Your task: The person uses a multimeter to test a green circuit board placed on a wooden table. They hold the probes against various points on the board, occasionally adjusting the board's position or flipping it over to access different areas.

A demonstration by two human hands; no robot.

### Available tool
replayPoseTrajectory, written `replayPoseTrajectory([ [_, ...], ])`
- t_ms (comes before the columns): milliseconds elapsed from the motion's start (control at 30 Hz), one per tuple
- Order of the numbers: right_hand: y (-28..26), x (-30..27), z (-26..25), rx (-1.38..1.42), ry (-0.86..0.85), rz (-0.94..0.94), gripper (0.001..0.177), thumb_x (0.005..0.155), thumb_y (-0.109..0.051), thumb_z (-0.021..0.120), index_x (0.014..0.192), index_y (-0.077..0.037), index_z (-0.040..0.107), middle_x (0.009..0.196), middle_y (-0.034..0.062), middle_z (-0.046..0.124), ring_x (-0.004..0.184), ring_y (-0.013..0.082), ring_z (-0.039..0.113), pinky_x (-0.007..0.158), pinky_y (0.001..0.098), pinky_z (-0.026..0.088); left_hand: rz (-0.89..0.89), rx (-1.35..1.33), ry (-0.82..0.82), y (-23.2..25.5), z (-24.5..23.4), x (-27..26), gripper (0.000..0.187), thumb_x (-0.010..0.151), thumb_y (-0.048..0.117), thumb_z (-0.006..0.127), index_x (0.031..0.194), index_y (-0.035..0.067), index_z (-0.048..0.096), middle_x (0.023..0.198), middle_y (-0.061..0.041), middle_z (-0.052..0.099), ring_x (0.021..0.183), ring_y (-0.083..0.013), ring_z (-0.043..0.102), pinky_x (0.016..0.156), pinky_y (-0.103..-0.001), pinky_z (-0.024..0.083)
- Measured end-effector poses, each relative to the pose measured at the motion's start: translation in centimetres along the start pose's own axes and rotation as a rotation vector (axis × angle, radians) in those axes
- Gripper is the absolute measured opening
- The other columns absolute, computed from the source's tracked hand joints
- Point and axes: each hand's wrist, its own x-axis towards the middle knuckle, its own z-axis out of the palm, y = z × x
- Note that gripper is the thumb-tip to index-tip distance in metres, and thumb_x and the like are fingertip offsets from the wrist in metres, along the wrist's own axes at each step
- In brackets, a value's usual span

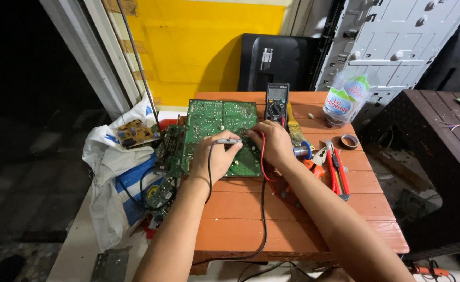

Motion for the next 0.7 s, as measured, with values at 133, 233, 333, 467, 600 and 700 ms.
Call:
replayPoseTrajectory([
  [133, -0.49, 0.09, -0.26, 0.02, -0.011, 0.012, 0.017, 0.094, -0.035, 0.072, 0.098, -0.019, 0.075, 0.086, 0.0059, 0.069, 0.09, 0.0309, 0.07, 0.078, 0.0431, 0.058, 0.003, 0.007, 0.015, -0.03, 0.06, 0.1, 0.017, 0.091, 0.028, 0.071, 0.104, 0.019, 0.077, 0.096, -0.011, 0.08, 0.098, -0.0351, 0.075, 0.085, -0.048, 0.062],
  [233, -0.45, -0.03, -0.3, 0.015, -0.006, 0.014, 0.015, 0.094, -0.034, 0.074, 0.098, -0.02, 0.076, 0.087, 0.0049, 0.07, 0.091, 0.0295, 0.071, 0.078, 0.0419, 0.059, -0.006, 0.004, 0.013, -0.11, 0.16, -0.01, 0.016, 0.091, 0.029, 0.072, 0.103, 0.021, 0.077, 0.096, -0.009, 0.08, 0.099, -0.033, 0.075, 0.085, -0.047, 0.062],
  [333, -0.42, -0.02, -0.32, 0.007, -0.02, 0.021, 0.015, 0.094, -0.034, 0.073, 0.099, -0.02, 0.076, 0.087, 0.005, 0.07, 0.091, 0.0294, 0.071, 0.079, 0.0421, 0.059, -0.004, 0.013, 0.008, 0.11, 0.02, -0.08, 0.015, 0.091, 0.028, 0.072, 0.103, 0.02, 0.077, 0.097, -0.01, 0.08, 0.099, -0.0339, 0.076, 0.085, -0.047, 0.062],
  [467, -0.32, -0.06, -0.33, 0.021, -0.009, 0.006, 0.015, 0.094, -0.034, 0.073, 0.099, -0.021, 0.076, 0.087, 0.0051, 0.07, 0.091, 0.0298, 0.071, 0.079, 0.0422, 0.059, -0.018, -0.005, -0.011, 0.35, -0.28, 0.04, 0.016, 0.092, 0.028, 0.07, 0.105, 0.02, 0.077, 0.098, -0.01, 0.08, 0.1, -0.0336, 0.075, 0.086, -0.046, 0.062],
  [600, -0.64, -0.05, -0.48, 0.027, 0.016, 0.001, 0.015, 0.094, -0.035, 0.073, 0.098, -0.021, 0.076, 0.085, 0.005, 0.07, 0.089, 0.03, 0.071, 0.077, 0.0424, 0.059, -0.028, -0.007, -0.011, 0.34, -0.25, 0.0, 0.016, 0.092, 0.028, 0.07, 0.105, 0.02, 0.077, 0.097, -0.009, 0.08, 0.1, -0.0317, 0.076, 0.086, -0.045, 0.062],
  [700, -0.13, 0.09, -0.14, 0.015, 0.019, -0.02, 0.015, 0.093, -0.035, 0.073, 0.098, -0.022, 0.076, 0.086, 0.0049, 0.07, 0.09, 0.0299, 0.071, 0.078, 0.0419, 0.059, -0.036, 0.011, -0.014, 0.43, -0.27, -0.07, 0.016, 0.092, 0.029, 0.071, 0.105, 0.022, 0.078, 0.098, -0.008, 0.08, 0.101, -0.0308, 0.076, 0.086, -0.044, 0.062],
])
